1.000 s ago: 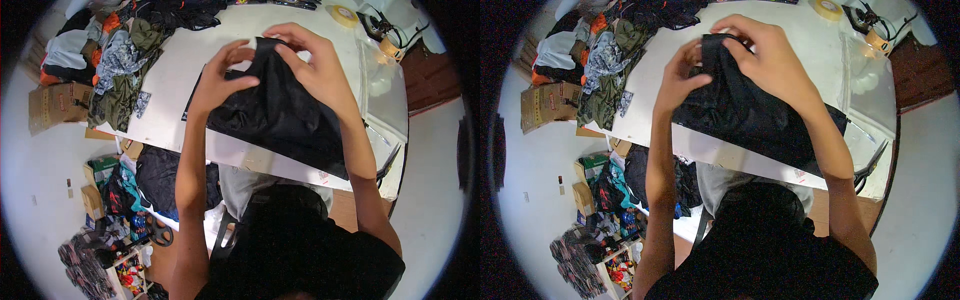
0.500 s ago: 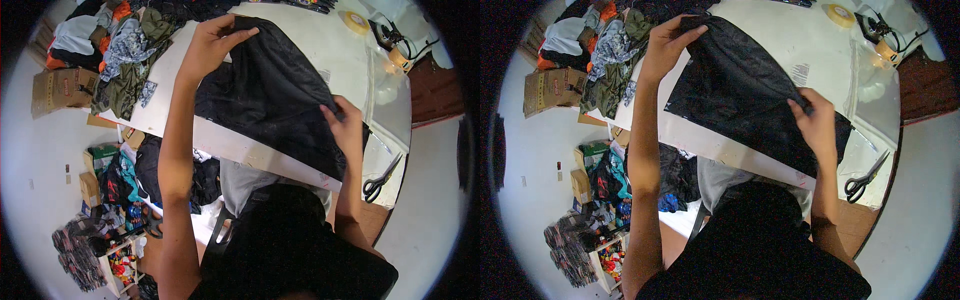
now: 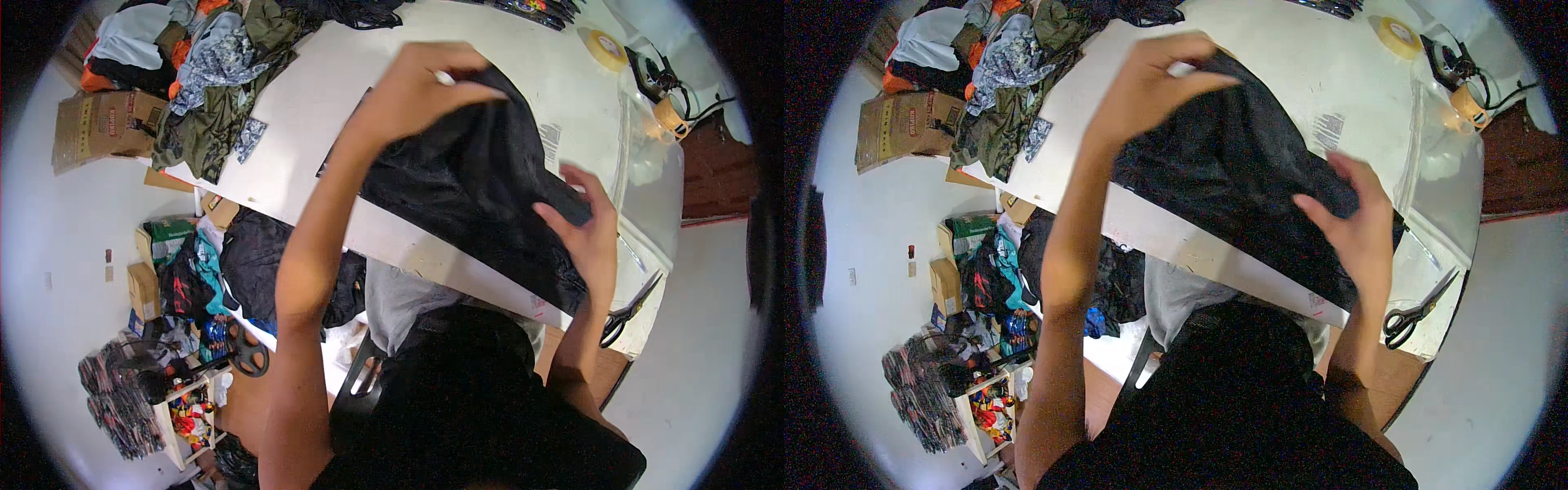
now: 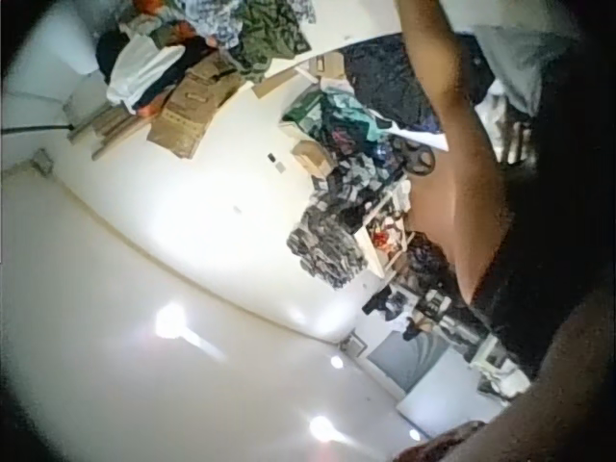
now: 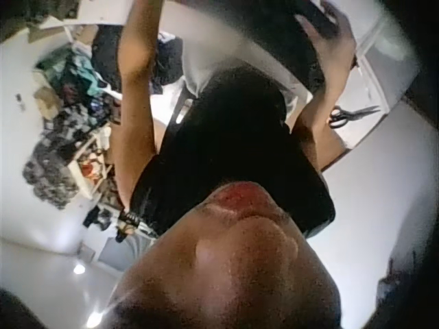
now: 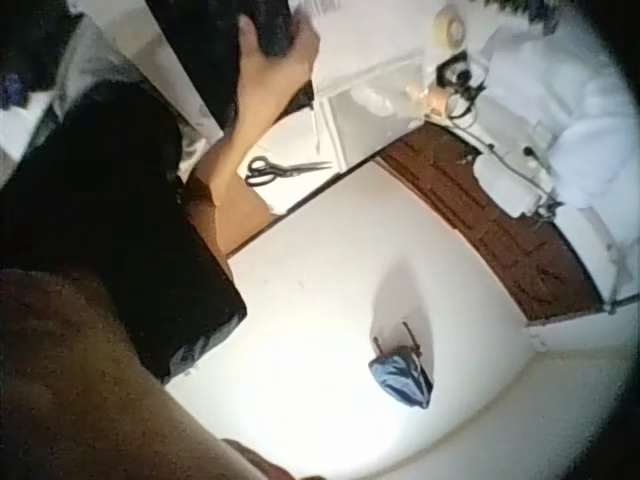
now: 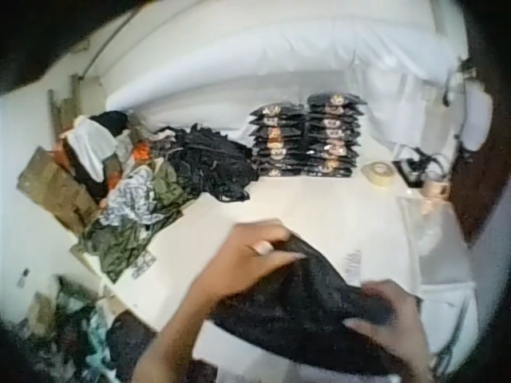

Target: Folding a black shirt on a white table.

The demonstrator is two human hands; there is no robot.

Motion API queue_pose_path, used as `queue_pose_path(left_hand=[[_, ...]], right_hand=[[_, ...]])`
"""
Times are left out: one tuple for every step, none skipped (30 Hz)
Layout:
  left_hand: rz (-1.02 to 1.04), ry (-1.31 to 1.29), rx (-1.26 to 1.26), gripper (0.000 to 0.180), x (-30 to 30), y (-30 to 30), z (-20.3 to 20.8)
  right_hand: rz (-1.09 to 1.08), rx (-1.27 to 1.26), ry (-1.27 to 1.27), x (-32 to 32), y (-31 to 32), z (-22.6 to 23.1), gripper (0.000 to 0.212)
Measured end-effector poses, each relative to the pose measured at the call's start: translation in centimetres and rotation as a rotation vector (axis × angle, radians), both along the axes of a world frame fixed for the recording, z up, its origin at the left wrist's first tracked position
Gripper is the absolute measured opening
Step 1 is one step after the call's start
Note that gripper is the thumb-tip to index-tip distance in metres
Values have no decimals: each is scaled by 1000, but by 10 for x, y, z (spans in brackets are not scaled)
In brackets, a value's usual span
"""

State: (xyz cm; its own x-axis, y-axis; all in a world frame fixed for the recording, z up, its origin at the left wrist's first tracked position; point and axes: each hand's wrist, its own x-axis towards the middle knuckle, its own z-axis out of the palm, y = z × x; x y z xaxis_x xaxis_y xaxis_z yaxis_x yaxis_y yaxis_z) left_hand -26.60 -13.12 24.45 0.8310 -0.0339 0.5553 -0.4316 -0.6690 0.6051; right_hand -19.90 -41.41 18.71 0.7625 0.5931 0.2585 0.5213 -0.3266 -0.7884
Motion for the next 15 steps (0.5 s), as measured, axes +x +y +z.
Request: queue_pose_path(left_hand=[[-38, -1, 25, 21, 4, -11, -6], [-76, -2, 48, 23, 8, -23, -15], [-116, -12, 24, 25, 8, -33, -24], [-136, 14, 12, 26, 11, -45, -29], [-55, 20, 64, 28, 12, -55, -37], [37, 29, 119, 31, 9, -58, -43], [43, 26, 122, 31, 2, -58, -44], [41, 75, -17, 33, -6, -54, -45], [39, 126, -157, 36, -14, -48, -47], [30, 125, -155, 36, -19, -36, -53], [41, 147, -124, 38, -26, -20, -63], [54, 174, -92, 39, -35, -4, -75], [66, 204, -22, 39, -43, 12, -89], [77, 233, 51, 39, -48, 29, -106], [71, 235, 60, 39, -54, 40, -118]], right_hand=[[29, 60, -99, -6, 18, 8, 66], [58, 119, -198, -11, 37, 14, 75], [106, 192, -170, -12, 53, 14, 77], [64, 222, -235, -12, 64, 11, 69], [54, 249, -194, -7, 67, 9, 59], [54, 282, -147, -3, 70, 8, 49], [60, 286, -151, -1, 68, 8, 49], [54, 243, -124, -1, 62, 7, 40], [47, 200, -96, -1, 55, 5, 31], [38, 200, -99, 1, 49, 4, 31], [45, 236, -31, 3, 42, 1, 26], [52, 273, 42, 2, 36, 0, 22], [50, 294, 49, 1, 32, 2, 25], [37, 299, 49, 0, 27, 0, 25], [79, 263, 38, -2, 21, 1, 27]])
